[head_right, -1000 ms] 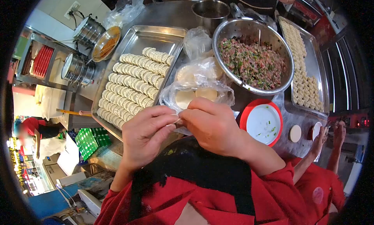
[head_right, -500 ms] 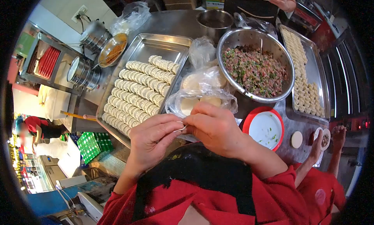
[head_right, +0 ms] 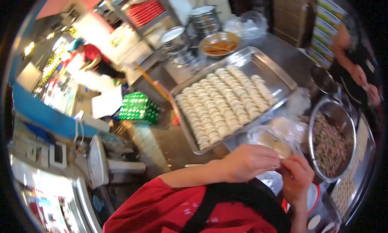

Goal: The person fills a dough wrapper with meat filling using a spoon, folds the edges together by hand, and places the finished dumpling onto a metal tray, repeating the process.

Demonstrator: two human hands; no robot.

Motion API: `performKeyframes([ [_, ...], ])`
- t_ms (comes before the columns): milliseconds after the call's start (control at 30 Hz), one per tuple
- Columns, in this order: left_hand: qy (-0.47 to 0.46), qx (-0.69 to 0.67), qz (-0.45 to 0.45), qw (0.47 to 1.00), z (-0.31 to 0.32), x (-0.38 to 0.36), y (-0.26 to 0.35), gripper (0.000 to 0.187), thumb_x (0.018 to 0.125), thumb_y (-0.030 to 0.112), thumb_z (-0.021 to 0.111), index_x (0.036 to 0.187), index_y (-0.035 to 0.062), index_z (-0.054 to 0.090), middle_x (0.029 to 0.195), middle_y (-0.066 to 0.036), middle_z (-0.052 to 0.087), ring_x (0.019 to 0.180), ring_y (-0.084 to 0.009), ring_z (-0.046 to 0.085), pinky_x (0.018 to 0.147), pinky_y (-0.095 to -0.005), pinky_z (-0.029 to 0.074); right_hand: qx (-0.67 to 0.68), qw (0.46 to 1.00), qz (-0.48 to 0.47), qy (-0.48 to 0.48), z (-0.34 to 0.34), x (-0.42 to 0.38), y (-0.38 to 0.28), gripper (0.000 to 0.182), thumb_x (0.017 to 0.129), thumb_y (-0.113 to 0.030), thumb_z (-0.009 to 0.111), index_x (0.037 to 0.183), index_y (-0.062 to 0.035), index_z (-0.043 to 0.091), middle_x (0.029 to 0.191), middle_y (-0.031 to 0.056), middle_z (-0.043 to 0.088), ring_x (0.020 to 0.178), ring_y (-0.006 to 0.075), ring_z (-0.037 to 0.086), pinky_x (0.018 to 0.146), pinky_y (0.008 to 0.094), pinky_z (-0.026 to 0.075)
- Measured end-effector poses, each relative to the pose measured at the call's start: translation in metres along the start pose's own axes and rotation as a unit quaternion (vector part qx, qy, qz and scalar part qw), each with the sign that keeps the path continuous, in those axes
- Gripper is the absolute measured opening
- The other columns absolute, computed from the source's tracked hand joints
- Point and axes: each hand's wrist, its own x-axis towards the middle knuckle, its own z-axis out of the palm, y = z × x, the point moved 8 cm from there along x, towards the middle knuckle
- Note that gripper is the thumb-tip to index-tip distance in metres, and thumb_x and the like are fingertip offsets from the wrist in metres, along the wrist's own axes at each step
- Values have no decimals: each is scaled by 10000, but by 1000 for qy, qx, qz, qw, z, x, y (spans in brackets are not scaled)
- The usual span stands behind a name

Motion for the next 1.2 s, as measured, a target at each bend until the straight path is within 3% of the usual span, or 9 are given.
performKeyframes([
  [67, -3, -74, -38, 997, -3, 3, 3, 137, 804, 107, 663, 917, 29, 663, 895, -111, 633, 827, -280, 631, 705, -360, 514, 13, 1000, 8, 22, -3, 3, -9, 187, 665, 116, 653, 814, 8, 619, 756, 108, 569, 660, 206, 570, 571, 285, 442],
  [233, 31, -83, -50, 995, -6, -4, -4, 124, 783, 101, 670, 882, 32, 637, 865, -103, 610, 795, -288, 618, 670, -362, 500, 22, 999, 40, 5, 3, 0, 2, 173, 685, 123, 600, 818, 14, 603, 772, 104, 566, 679, 205, 563, 598, 285, 434],
  [400, -19, -33, -8, 999, 1, -8, 1, 113, 773, 92, 658, 863, 40, 613, 861, -101, 597, 784, -295, 613, 667, -366, 499, 17, 997, 45, -61, 12, 5, -5, 308, 702, 125, 640, 997, 35, 654, 762, 95, 565, 653, 166, 555, 577, 258, 432],
  [633, 27, -46, -30, 998, -11, -11, 0, 113, 772, 81, 651, 869, 39, 609, 872, -96, 591, 810, -305, 607, 678, -377, 498, -2, 998, -10, -61, 14, 9, -18, 205, 691, 121, 639, 881, 44, 628, 716, 100, 548, 633, 198, 552, 559, 284, 423],
  [700, 47, -68, -50, 995, -14, -13, -5, 112, 771, 79, 654, 865, 35, 609, 877, -96, 593, 818, -304, 608, 683, -378, 498, 3, 1000, -14, -18, 8, 7, -16, 177, 690, 119, 630, 849, 43, 609, 728, 110, 542, 637, 210, 553, 559, 288, 418],
  [833, 50, -67, -39, 996, -14, -13, -6, 124, 770, 94, 667, 856, 28, 607, 870, -96, 586, 814, -300, 605, 680, -371, 497, 2, 1000, -17, -23, 13, 14, -22, 203, 682, 117, 637, 870, 43, 617, 747, 116, 541, 641, 207, 553, 564, 286, 422],
  [933, 42, -55, -20, 997, -8, -14, -6, 133, 769, 100, 670, 858, 24, 608, 859, -99, 580, 802, -300, 604, 675, -370, 497, 3, 997, 68, -41, 16, 12, -11, 215, 679, 117, 640, 879, 40, 623, 764, 123, 541, 650, 207, 554, 565, 289, 426],
  [1100, 17, -49, -16, 999, -8, -11, -4, 134, 770, 97, 671, 862, 19, 612, 858, -103, 579, 786, -301, 603, 667, -376, 496, 1, 998, -17, -66, 17, 12, -17, 212, 681, 114, 634, 875, 30, 629, 759, 113, 544, 670, 216, 555, 572, 296, 429],
  [1200, 44, -69, -33, 996, -15, -8, -6, 126, 774, 98, 671, 857, 21, 615, 863, -102, 582, 779, -303, 602, 658, -381, 493, -20, 999, -23, -31, 8, 10, -16, 218, 683, 111, 630, 882, 23, 630, 760, 108, 539, 674, 223, 554, 584, 307, 432],
])
